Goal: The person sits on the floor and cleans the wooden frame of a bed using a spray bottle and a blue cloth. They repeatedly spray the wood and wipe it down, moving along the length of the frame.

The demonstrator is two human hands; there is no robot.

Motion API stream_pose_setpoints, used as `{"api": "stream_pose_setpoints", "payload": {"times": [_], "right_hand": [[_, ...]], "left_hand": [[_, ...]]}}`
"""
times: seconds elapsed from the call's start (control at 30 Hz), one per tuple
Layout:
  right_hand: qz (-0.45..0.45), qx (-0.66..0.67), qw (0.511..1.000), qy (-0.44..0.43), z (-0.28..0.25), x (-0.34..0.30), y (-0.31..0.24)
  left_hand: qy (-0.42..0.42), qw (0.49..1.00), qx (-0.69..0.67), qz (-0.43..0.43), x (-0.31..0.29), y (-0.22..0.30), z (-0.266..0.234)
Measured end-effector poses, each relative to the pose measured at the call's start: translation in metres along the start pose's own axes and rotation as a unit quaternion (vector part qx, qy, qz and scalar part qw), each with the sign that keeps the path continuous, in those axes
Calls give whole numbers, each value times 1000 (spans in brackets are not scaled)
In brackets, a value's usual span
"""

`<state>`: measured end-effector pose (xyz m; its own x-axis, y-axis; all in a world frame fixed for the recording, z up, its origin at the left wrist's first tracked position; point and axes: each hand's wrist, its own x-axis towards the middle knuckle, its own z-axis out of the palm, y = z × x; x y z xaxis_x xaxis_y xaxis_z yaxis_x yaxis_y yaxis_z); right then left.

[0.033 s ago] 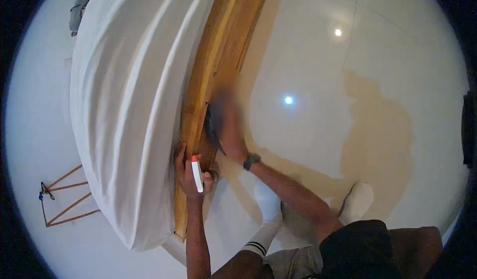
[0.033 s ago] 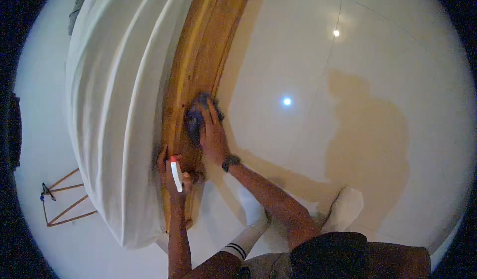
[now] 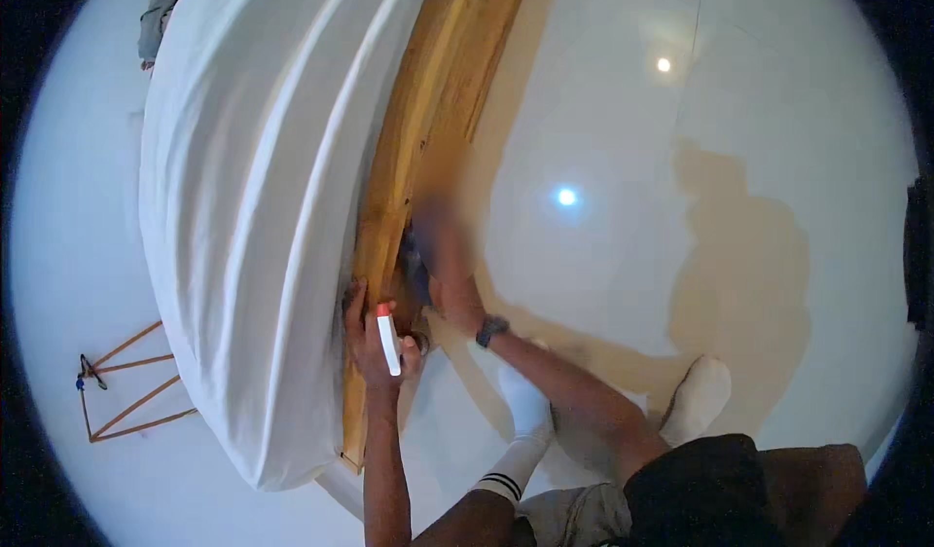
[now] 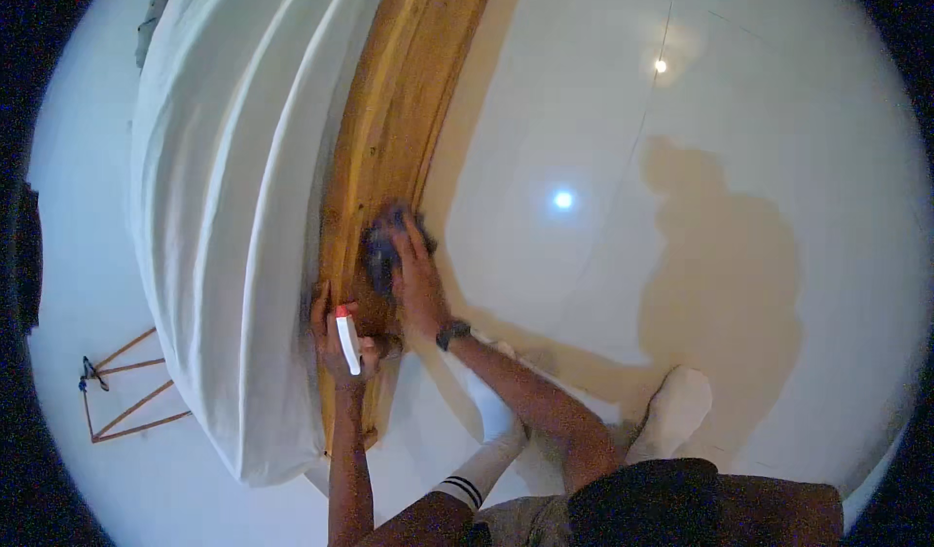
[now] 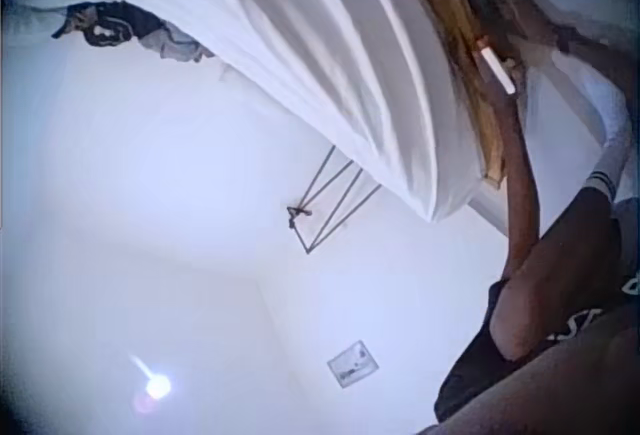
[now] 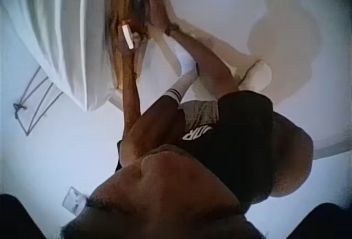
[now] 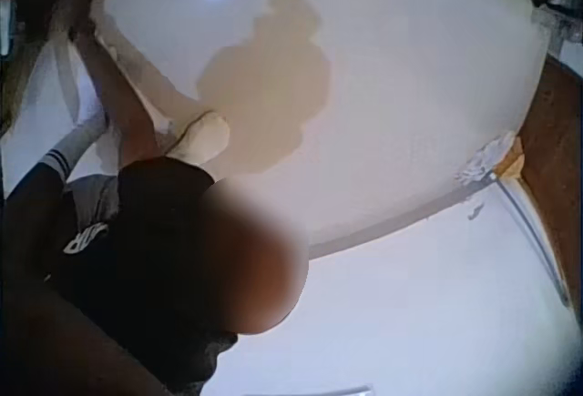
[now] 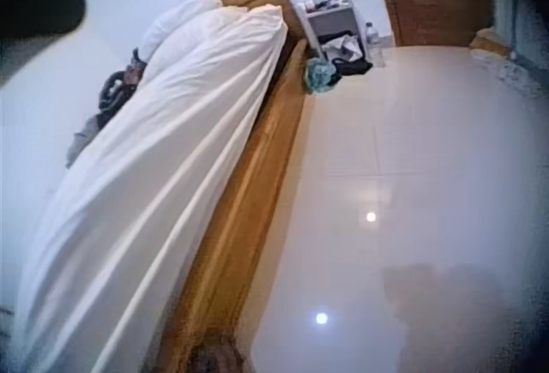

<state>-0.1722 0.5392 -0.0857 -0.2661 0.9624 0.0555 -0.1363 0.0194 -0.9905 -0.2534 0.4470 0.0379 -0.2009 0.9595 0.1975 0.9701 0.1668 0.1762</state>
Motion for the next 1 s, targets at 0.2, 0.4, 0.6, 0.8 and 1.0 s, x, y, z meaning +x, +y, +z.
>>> {"api": "stream_pose_setpoints", "payload": {"times": [0.2,0.4,0.6,0.8,1.0], "right_hand": [[269,201,940,64,31,-67,8],[246,548,772,207,-50,14,-53],[153,647,738,114,-162,34,-105],[84,584,756,283,-221,46,-74],[187,513,775,320,-177,7,-41]], "left_hand": [[25,996,49,66,6,-1,-3],[22,997,23,71,10,3,-4],[-68,997,0,45,21,32,-35],[-271,962,-12,1,42,44,-51],[-327,945,11,23,38,30,-44]]}}
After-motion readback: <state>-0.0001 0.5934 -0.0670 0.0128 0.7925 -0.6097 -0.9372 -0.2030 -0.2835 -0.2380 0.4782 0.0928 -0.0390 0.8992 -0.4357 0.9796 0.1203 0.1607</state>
